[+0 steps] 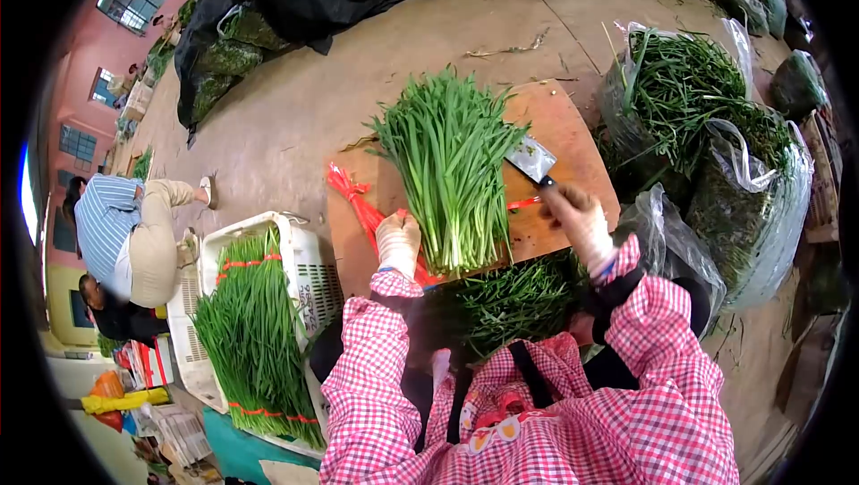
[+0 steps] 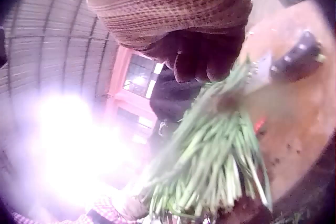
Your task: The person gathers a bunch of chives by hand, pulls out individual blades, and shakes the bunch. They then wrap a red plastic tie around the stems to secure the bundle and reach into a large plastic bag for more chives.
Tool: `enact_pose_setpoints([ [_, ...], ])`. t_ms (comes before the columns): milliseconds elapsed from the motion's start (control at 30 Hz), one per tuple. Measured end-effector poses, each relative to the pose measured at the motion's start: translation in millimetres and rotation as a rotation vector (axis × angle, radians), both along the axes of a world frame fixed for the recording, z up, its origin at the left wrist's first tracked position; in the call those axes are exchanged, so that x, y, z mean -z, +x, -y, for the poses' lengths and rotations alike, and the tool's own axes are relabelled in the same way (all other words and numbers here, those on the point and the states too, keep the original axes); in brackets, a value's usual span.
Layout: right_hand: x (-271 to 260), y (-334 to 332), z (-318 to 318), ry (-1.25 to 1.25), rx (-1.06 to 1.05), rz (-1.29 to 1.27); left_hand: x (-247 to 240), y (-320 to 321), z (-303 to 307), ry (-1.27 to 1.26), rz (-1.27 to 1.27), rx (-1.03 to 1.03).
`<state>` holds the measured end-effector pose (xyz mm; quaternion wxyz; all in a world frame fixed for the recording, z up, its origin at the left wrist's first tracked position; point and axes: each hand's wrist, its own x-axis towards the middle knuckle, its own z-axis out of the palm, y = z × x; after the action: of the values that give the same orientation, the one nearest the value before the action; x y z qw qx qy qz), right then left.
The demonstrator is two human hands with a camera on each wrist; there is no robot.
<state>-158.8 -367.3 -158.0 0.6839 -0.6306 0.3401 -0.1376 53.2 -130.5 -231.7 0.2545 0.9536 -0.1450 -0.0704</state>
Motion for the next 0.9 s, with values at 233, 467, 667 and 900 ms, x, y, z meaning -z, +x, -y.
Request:
enact_pose_setpoints([
  [233, 85, -9, -23, 0.645, 0.192, -0.013, 8, -2, -9, -0.513, -0.341, -0.212],
  [467, 98, 31, -2, 0.352, -0.026, 0.145, -2, 5, -12, -0.578, -0.363, -0.233],
  [667, 100, 35, 20, -0.012, -0.346, 0.082, -13, -3, -6, -0.734, -0.366, -0.302],
  [900, 27, 70, 5, -0.117, -0.659, 0.072, -25, -3, 1, -0.744, -0.365, -0.238],
])
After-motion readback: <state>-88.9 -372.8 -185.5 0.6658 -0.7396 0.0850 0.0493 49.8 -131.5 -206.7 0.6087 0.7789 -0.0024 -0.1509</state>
